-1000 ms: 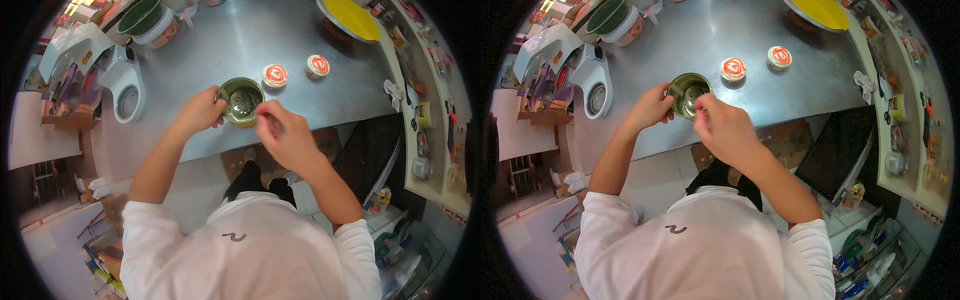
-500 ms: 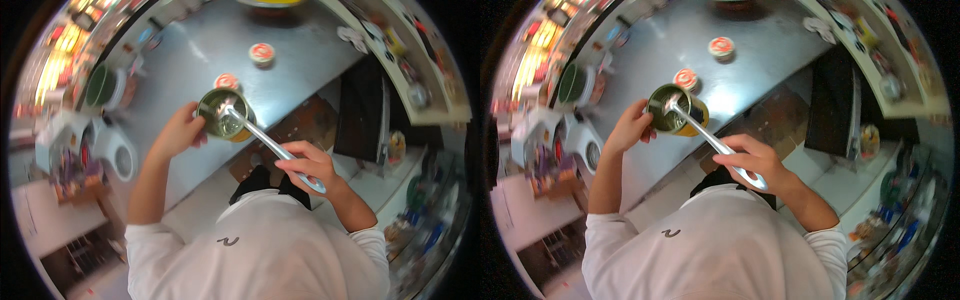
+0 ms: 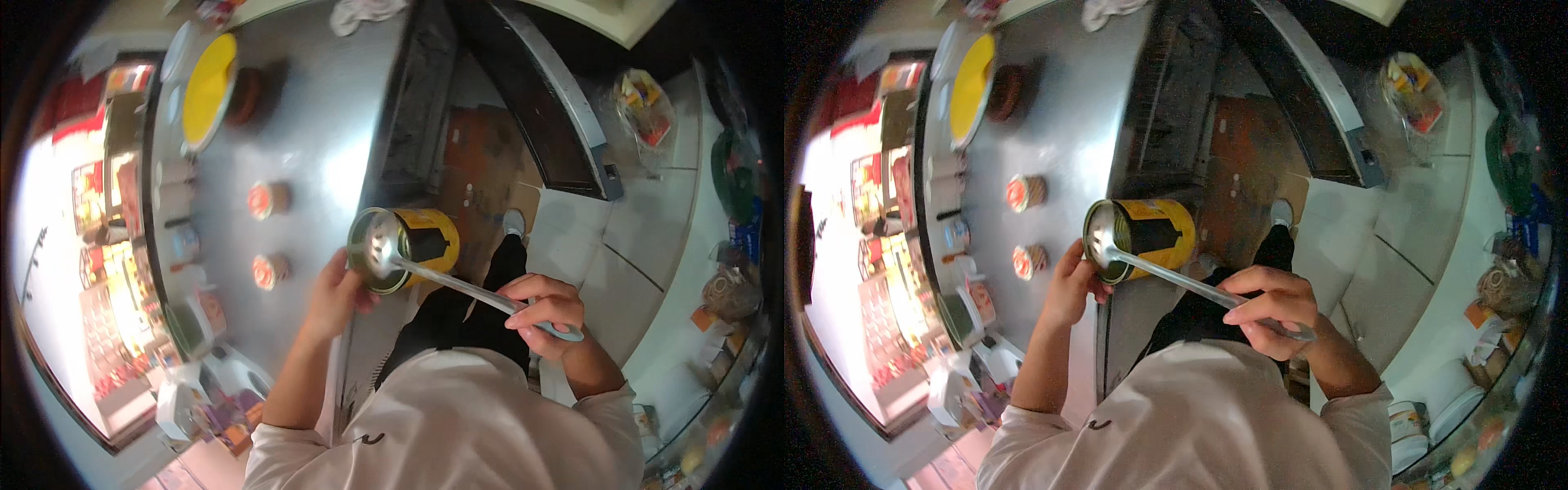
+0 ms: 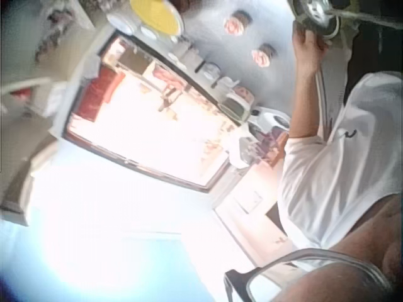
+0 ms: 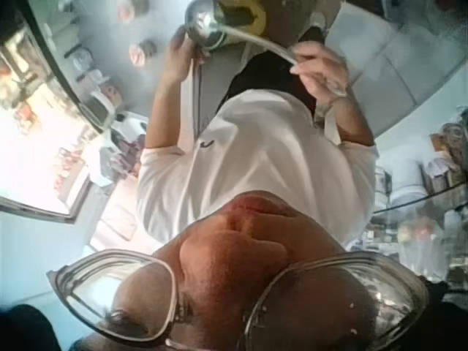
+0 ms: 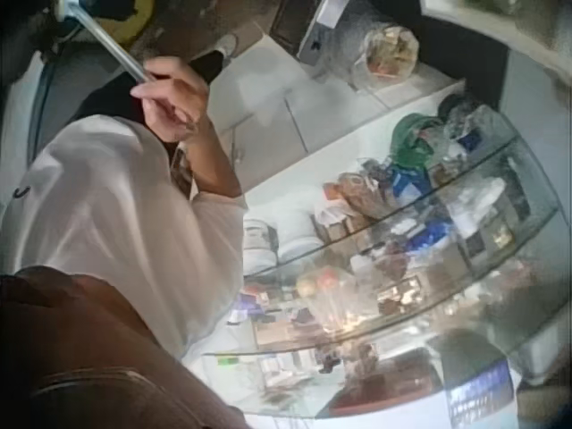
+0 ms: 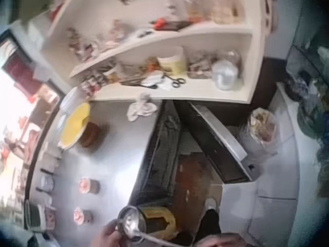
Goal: The person pipes red icing onto two cupcakes using a piping bag, then cleans the bag and wipes the countertop. They retrieve a plastic lid and a wooden skewer, place the lid on one cupcake, and use the skewer to adjust the icing pattern on both cupcakes.
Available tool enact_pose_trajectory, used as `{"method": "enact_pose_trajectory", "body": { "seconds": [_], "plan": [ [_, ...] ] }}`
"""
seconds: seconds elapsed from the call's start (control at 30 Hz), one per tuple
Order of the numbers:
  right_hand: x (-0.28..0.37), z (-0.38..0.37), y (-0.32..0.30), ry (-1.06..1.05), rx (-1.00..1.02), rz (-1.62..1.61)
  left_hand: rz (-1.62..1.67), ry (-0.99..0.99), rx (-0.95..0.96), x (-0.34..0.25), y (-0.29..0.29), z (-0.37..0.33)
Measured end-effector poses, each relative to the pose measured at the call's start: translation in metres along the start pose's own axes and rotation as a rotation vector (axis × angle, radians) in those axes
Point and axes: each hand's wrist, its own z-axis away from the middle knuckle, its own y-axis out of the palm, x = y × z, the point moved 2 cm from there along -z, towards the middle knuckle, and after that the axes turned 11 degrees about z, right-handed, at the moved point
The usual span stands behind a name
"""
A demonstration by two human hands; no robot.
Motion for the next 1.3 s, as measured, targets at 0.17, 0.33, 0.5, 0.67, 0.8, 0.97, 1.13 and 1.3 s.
{"method": "enact_pose_trajectory", "body": {
  "seconds": [0.17, 0.33, 0.5, 0.67, 0.8, 0.97, 1.13, 1.3],
  "plan": [
    [-0.068, 0.022, -0.058, 0.083, -0.103, -0.022, 0.061, -0.147, -0.017, 0.028, 0.06, -0.083],
    [-0.145, 0.042, -0.091, 0.212, -0.116, -0.081, 0.147, -0.273, -0.053, 0.069, 0.088, -0.161],
    [-0.209, 0.047, -0.086, 0.318, -0.325, -0.266, 0.254, -0.259, -0.224, 0.098, 0.092, -0.211],
    [-0.295, 0.02, -0.046, 0.379, -0.476, -0.376, 0.293, -0.19, -0.295, 0.14, 0.072, -0.225],
    [-0.381, -0.083, -0.026, 0.266, -0.534, -0.37, 0.226, -0.214, -0.349, 0.152, 0.058, -0.216],
    [-0.469, -0.21, -0.031, 0.178, -0.653, -0.319, 0.185, -0.298, -0.305, 0.172, 0.055, -0.194],
    [-0.506, -0.274, -0.018, 0.26, -0.594, -0.416, 0.207, -0.334, -0.276, 0.18, 0.061, -0.178],
    [-0.518, -0.296, -0.01, 0.425, -0.491, -0.463, 0.303, -0.327, -0.286, 0.184, 0.065, -0.177]
  ]
}}
